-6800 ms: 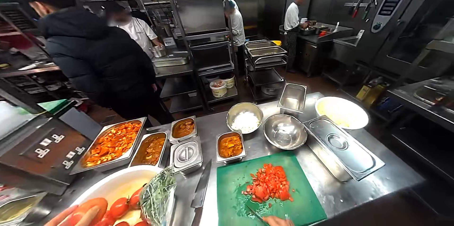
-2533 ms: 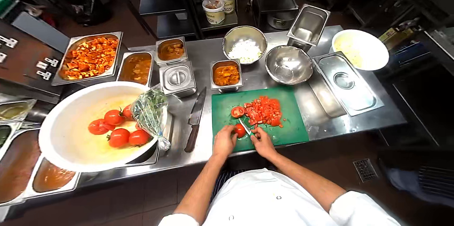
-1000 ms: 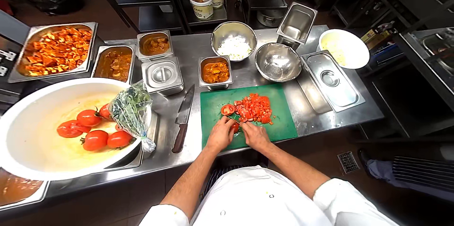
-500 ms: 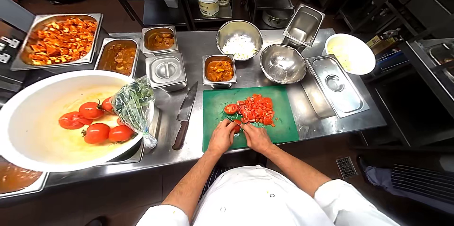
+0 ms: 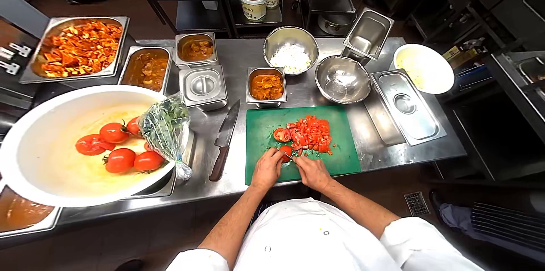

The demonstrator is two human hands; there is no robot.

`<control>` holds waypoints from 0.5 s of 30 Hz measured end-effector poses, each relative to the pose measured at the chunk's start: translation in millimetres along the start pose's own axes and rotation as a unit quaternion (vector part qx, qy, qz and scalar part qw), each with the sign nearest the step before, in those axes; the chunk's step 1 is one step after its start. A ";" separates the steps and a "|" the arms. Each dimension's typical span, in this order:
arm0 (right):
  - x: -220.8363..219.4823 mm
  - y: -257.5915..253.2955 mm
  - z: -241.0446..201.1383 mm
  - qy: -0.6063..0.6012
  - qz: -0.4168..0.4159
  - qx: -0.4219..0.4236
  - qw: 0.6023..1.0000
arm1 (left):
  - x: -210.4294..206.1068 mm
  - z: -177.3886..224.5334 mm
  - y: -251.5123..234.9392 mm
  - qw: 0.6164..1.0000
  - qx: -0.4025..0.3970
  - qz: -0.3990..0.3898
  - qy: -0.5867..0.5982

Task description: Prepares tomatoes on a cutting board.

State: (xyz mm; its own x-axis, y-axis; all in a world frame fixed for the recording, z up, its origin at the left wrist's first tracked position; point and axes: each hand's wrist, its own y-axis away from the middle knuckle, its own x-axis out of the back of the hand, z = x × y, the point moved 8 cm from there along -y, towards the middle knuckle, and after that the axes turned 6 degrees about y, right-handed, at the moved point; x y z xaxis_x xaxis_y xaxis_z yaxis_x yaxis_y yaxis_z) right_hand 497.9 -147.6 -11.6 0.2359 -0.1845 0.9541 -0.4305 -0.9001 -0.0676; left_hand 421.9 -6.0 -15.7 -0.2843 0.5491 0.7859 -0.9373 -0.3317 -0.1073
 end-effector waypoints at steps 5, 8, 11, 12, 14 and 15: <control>9.9 55.9 29.8 0.005 -0.067 -0.031 0.997 | -2.4 -8.1 1.6 1.000 0.000 0.020 0.023; 19.5 38.7 18.2 0.006 0.012 -0.014 1.000 | -1.8 -7.1 5.5 0.999 -0.014 0.032 0.019; 2.6 -3.9 -0.7 -0.005 -0.002 0.011 1.000 | -3.1 -5.9 5.6 0.999 -0.016 0.039 0.018; -3.0 -9.3 -3.6 -0.009 -0.009 0.021 1.000 | -3.9 -6.1 6.9 0.999 -0.016 0.043 0.018; -8.2 -3.9 -0.9 -0.013 -0.036 0.024 0.999 | -4.4 -6.8 7.6 0.999 -0.016 0.041 0.016; -8.6 4.4 5.4 -0.010 -0.064 0.021 0.998 | -3.8 -7.0 5.8 0.999 -0.016 0.044 0.018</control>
State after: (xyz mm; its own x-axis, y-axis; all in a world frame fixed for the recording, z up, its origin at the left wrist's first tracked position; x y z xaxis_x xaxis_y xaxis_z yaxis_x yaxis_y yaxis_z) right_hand 498.7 -152.1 -21.7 0.3046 -0.0745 0.9496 -0.3588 -0.9325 0.0420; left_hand 416.0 -4.6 -23.6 -0.3719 0.5464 0.7504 -0.9144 -0.3551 -0.1946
